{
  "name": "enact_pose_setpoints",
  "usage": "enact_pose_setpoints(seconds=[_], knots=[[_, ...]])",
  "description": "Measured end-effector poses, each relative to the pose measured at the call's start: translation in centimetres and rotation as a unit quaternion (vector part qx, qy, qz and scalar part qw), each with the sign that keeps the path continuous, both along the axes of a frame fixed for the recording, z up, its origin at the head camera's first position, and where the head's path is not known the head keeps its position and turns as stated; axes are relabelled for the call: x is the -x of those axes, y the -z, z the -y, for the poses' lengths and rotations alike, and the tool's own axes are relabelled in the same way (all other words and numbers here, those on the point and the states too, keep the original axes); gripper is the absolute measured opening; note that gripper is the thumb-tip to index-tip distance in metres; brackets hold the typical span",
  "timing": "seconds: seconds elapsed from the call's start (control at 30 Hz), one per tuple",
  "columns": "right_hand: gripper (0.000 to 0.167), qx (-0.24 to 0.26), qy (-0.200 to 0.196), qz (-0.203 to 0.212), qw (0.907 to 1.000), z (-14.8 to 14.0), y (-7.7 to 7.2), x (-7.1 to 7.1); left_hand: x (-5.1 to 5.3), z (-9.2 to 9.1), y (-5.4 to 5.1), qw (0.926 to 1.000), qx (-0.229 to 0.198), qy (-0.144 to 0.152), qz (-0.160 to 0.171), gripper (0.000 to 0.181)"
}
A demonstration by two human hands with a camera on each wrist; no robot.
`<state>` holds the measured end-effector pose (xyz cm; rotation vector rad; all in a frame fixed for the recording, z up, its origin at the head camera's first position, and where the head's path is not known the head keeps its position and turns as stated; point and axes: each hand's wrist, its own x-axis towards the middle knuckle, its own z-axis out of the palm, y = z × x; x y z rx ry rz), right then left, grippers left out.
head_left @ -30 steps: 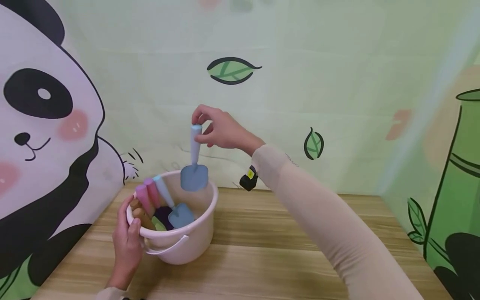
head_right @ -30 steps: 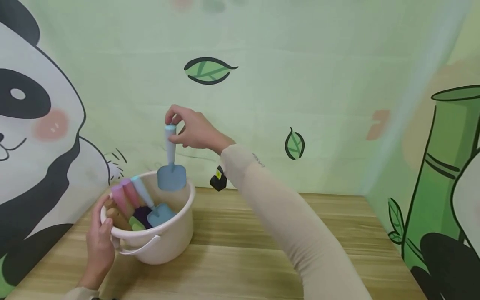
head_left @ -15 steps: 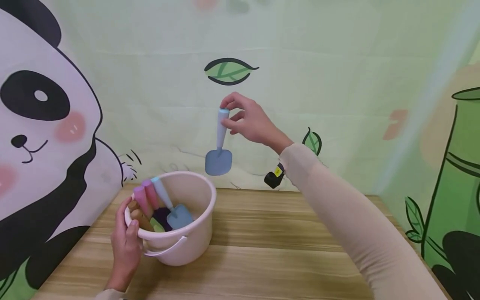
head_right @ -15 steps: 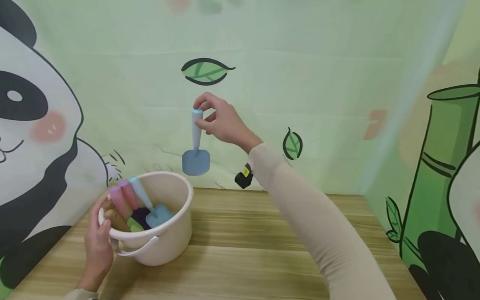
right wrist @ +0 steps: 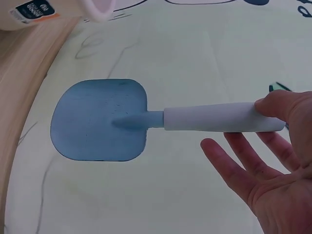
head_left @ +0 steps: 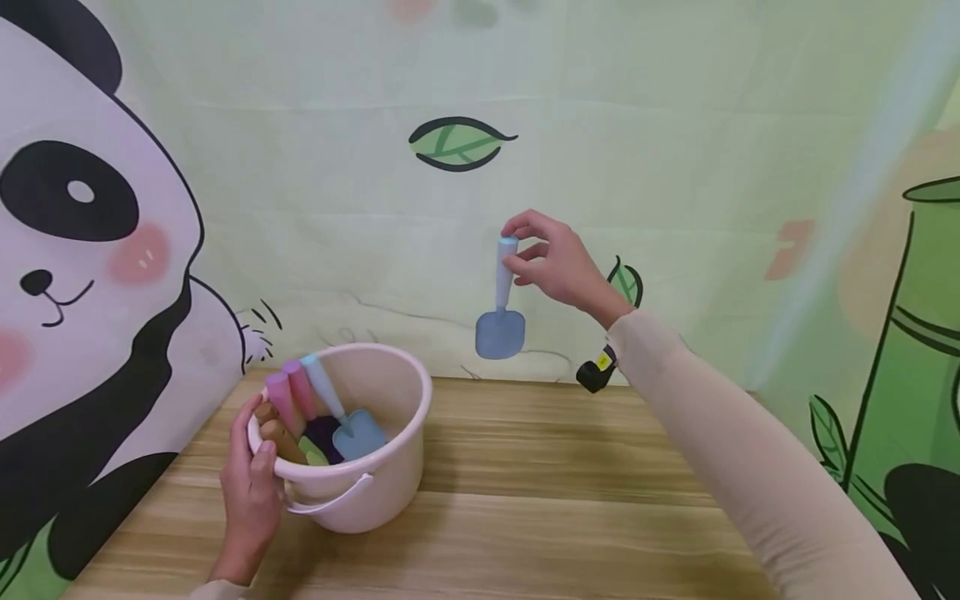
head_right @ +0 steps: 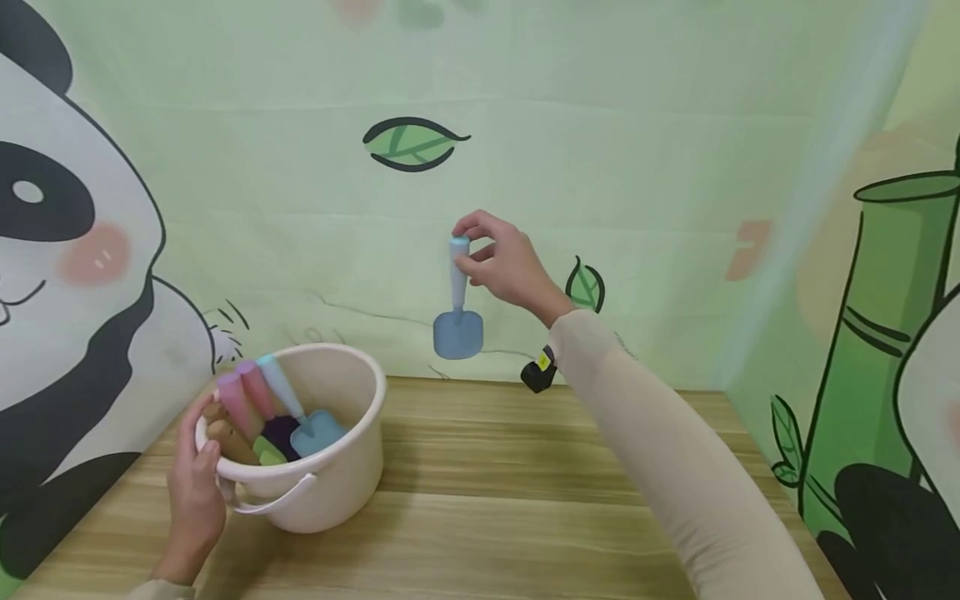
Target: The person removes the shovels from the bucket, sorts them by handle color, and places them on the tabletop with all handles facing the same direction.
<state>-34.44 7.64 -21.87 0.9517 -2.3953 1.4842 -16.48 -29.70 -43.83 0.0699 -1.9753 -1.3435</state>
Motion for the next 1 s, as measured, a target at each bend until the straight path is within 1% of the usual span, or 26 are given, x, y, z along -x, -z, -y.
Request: enact_pose_setpoints(seconds=[0.23,0.4,0.53,0.63,0.8,1.0], knots=[[0.035,0.03,0.038,0.014,0.9987,-3.5,1.6,0.4,0.0,-0.2,-0.1,0.9999,-0.003,-0.004,-0.013,0.056],[0.038,0.029,0.067,0.02,0.9971,-6.2,3.1,0.6,-0.1,-0.1,0.0,0.9999,0.005,-0.009,-0.006,0.056],[0.039,0.027,0.09,0.016,0.9955,-8.8,4.4,0.7,-0.1,-0.1,0.0,0.9999,0.007,-0.007,0.001,0.056],[0.04,0.022,0.107,0.021,0.9938,-10.9,5.2,0.5,-0.1,-0.1,-0.1,0.9999,0.005,-0.004,0.008,0.056],[0.042,0.022,0.138,0.045,0.9892,-14.4,6.9,-0.1,0.0,-0.2,-0.2,0.9999,0.0,-0.007,0.013,0.056],[0.044,0.012,0.171,0.041,0.9843,-18.3,8.8,-0.7,0.0,-0.1,-0.1,0.9999,-0.006,-0.008,0.013,0.056]])
